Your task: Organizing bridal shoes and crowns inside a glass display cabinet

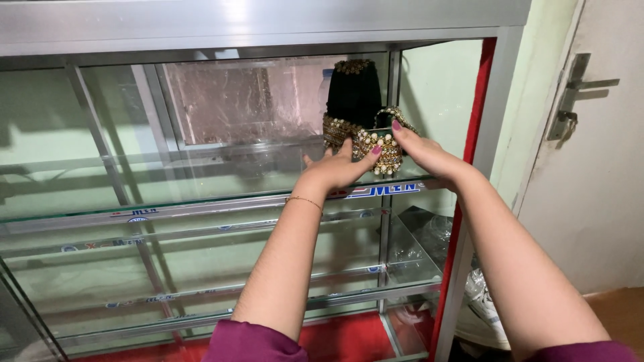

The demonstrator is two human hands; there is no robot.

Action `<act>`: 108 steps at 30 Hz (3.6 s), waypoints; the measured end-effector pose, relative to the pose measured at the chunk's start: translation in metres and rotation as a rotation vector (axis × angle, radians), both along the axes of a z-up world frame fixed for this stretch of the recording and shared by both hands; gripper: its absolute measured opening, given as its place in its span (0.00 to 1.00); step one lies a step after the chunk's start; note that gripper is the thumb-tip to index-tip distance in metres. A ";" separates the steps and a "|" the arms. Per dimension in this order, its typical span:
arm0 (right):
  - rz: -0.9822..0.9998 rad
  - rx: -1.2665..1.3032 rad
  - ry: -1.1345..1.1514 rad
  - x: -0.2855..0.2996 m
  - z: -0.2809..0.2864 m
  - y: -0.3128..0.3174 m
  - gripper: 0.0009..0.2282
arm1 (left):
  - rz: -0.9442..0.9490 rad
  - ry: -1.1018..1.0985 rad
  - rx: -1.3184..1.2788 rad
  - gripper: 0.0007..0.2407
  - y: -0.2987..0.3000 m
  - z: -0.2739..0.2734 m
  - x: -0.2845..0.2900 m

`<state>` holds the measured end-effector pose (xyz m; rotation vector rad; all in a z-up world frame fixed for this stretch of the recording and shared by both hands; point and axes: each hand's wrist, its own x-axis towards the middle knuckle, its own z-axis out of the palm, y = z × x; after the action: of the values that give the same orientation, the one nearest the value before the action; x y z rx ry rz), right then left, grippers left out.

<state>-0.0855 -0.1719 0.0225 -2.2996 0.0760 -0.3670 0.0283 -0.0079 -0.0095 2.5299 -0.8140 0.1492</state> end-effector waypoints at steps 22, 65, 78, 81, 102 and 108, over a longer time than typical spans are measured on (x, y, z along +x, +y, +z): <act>-0.032 -0.018 0.034 -0.008 -0.003 0.009 0.55 | -0.008 -0.005 0.021 0.51 0.003 0.003 -0.006; -0.014 -0.244 -0.192 0.040 -0.028 -0.033 0.44 | -0.037 -0.060 0.007 0.44 0.002 0.002 -0.005; -0.003 -0.327 -0.694 0.025 -0.059 -0.045 0.33 | -0.092 -0.348 -0.138 0.47 0.004 -0.008 -0.010; 0.009 -0.396 -0.813 0.015 -0.068 -0.048 0.28 | -0.176 -0.436 -0.158 0.43 0.008 -0.013 -0.012; -0.032 -0.529 -0.710 -0.150 -0.123 -0.074 0.23 | -0.338 -0.812 -0.417 0.34 -0.056 -0.130 -0.143; -0.076 -0.551 -0.610 -0.187 -0.170 -0.103 0.23 | -0.540 -0.624 -0.431 0.33 -0.082 -0.183 -0.190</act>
<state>-0.2720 -0.2750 -0.1479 -2.6046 -0.2771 -1.2366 -0.1613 -0.0903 -0.1920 1.7844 -1.4815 0.8535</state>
